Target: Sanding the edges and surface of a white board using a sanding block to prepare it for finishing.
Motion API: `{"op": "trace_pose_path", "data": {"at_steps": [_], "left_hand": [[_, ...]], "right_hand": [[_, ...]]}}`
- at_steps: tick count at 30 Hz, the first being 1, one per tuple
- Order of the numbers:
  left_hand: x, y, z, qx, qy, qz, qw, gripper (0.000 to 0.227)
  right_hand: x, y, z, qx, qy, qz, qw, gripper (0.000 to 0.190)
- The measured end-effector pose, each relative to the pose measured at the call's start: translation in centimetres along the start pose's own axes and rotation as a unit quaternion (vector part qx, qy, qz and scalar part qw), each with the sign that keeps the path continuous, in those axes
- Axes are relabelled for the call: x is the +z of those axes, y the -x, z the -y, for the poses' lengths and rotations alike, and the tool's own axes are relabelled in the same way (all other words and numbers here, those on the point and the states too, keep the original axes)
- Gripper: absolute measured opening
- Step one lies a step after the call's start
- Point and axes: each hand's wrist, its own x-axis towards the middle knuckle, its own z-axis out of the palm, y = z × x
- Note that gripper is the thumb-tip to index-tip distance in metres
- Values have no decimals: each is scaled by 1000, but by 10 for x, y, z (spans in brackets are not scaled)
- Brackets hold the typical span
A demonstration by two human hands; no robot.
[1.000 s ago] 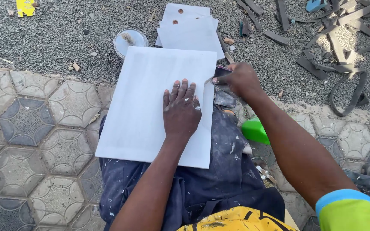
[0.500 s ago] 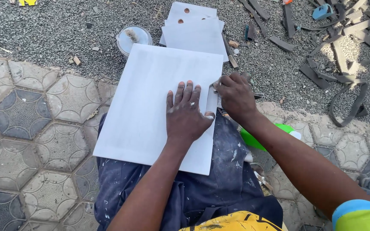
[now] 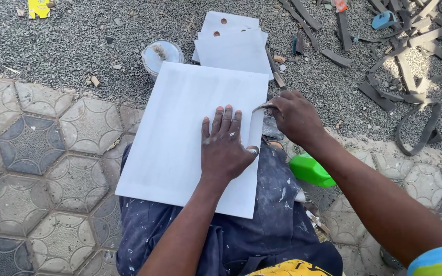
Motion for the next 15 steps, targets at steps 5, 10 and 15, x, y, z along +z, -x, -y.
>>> {"op": "trace_pose_path", "data": {"at_steps": [5, 10, 15], "left_hand": [[16, -12, 9, -45, 107, -46, 992, 57], [21, -13, 11, -53, 136, -58, 988, 54], [23, -13, 18, -87, 203, -96, 971, 51]], "right_hand": [[-20, -16, 35, 269, -138, 147, 942, 32], [10, -35, 34, 315, -182, 161, 917, 34], [13, 4, 83, 270, -109, 246, 925, 32]]}}
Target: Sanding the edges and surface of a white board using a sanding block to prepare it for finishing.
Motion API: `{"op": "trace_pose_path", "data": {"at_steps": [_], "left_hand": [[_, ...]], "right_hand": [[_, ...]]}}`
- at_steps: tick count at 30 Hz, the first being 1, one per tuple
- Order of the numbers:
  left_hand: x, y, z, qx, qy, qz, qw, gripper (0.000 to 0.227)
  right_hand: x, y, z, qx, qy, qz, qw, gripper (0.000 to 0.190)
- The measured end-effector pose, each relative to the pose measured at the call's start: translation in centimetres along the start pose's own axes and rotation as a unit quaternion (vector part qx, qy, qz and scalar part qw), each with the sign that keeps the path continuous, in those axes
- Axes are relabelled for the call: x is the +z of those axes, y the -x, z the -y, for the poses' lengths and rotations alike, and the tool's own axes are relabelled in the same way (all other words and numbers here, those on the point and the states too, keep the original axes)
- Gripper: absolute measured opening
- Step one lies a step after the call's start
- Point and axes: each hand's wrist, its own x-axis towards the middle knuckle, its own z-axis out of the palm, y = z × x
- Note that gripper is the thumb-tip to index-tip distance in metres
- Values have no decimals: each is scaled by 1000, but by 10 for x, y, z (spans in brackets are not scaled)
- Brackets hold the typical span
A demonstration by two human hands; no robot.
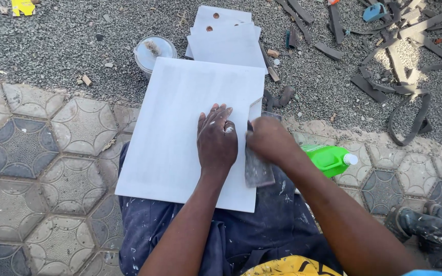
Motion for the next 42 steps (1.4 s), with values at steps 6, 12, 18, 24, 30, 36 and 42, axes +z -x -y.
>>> {"op": "trace_pose_path", "data": {"at_steps": [6, 12, 18, 24, 30, 36, 42], "left_hand": [[-6, 0, -6, 22, -21, -13, 999, 51], [-3, 6, -1, 19, -47, -2, 999, 53], [1, 6, 0, 49, -70, -19, 996, 56], [-1, -3, 12, 35, -62, -23, 997, 54], [0, 2, 7, 36, -77, -18, 996, 56], [-1, 0, 8, 34, -73, -28, 996, 53], [-3, 2, 7, 43, -76, -25, 996, 52]], "right_hand": [[-21, -5, 19, 48, -99, -3, 994, 31], [-19, 49, 29, 86, -132, 51, 986, 34], [-27, -76, 1, 53, -97, -76, 991, 42], [-13, 24, 27, 66, -119, 94, 986, 40], [-12, -81, 4, -80, 174, 31, 981, 32], [-28, 39, 42, 69, -99, 74, 990, 31], [-27, -72, 11, 81, -88, -49, 992, 39]]}}
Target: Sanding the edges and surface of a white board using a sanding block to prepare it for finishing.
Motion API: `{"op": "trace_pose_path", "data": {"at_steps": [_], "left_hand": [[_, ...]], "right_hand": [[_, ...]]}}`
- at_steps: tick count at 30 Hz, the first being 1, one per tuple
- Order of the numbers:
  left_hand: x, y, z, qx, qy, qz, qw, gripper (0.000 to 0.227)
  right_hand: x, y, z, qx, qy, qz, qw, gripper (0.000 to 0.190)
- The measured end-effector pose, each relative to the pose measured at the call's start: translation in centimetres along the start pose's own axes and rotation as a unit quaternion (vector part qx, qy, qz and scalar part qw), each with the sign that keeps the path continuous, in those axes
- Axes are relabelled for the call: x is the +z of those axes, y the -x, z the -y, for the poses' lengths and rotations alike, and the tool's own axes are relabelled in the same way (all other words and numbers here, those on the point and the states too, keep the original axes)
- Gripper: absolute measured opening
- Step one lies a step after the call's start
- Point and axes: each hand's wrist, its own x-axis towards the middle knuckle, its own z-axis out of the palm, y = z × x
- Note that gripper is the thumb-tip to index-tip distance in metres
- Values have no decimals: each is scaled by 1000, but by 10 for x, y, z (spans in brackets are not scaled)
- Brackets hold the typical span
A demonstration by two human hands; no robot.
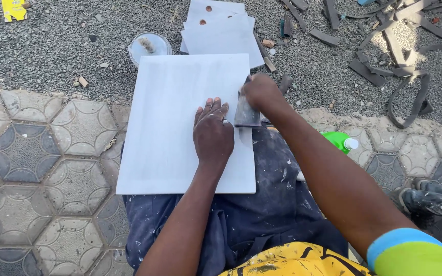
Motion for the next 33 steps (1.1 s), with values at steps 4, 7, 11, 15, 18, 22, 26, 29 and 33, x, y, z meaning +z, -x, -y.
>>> {"op": "trace_pose_path", "data": {"at_steps": [4, 7, 11, 15, 18, 22, 26, 29, 33], "left_hand": [[-3, 1, -2, 7, -11, 15, 1000, 47], [-10, 2, -10, 31, -20, 5, 999, 51], [-7, 2, -12, 46, -103, 68, 991, 71], [-4, -1, -16, 45, -106, 75, 991, 67], [-6, -1, -18, 44, -108, 72, 990, 69], [-2, -1, -15, 47, -110, 64, 991, 71], [-5, 0, -21, 51, -112, 77, 989, 77], [-1, 3, -18, 59, -116, 79, 988, 80], [-5, 2, -21, 66, -105, 75, 989, 83]], "right_hand": [[-15, 7, -8, -44, -40, -16, 998, 41], [-57, 53, -1, -26, 5, 30, 999, 47], [-58, 38, -35, -273, 136, -50, 951, 33], [-38, 2, -42, -491, 252, -124, 825, 15], [-42, -18, -51, -558, 284, -137, 768, 17], [-52, -11, -50, -600, 300, -145, 728, 17], [-52, 4, -36, -632, 284, -149, 706, 14], [-38, -1, -43, -649, 298, -162, 681, 14], [-50, -18, -43, -650, 262, -170, 693, 11]]}}
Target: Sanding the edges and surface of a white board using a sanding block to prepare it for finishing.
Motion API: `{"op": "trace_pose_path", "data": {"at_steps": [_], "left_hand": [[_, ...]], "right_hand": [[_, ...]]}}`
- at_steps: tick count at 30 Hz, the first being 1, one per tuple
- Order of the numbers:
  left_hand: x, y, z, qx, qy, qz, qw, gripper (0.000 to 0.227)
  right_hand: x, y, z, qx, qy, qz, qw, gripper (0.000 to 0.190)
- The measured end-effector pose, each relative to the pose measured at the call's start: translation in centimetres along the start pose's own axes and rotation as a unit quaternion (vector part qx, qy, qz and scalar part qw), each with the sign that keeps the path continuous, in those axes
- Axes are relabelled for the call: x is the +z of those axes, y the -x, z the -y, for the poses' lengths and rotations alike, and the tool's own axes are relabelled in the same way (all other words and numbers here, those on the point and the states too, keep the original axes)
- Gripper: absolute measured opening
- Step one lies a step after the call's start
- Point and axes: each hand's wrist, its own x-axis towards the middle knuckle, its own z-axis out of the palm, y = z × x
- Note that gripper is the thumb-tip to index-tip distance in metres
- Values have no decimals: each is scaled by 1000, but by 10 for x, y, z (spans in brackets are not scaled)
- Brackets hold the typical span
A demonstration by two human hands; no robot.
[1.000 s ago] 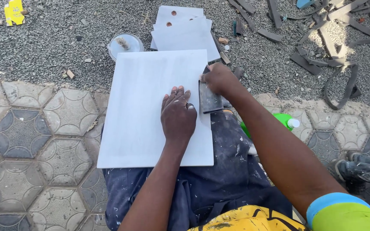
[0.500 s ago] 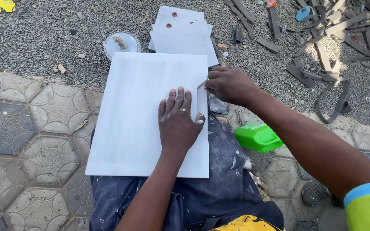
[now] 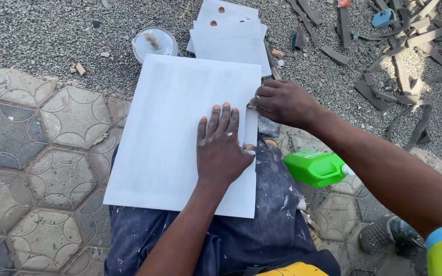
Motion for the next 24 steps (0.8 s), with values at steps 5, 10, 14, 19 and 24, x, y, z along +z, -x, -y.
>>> {"op": "trace_pose_path", "data": {"at_steps": [5, 10, 14, 19, 24], "left_hand": [[3, 0, 1, 4, 1, -11, 1000, 82], [2, -1, 1, -2, -4, -2, 1000, 83], [-1, 4, 2, 5, 4, 5, 1000, 83], [0, 1, 1, 4, 11, -7, 1000, 81], [1, -3, 3, -64, 194, -112, 972, 58]], "right_hand": [[11, 7, -13, 21, 15, -12, 1000, 15], [10, -2, 6, 4, 42, -8, 999, 11], [15, 28, -31, 60, 57, 28, 996, 14], [9, 34, -53, 205, 85, 34, 974, 15], [15, -12, 2, 170, -81, -75, 979, 5]]}}
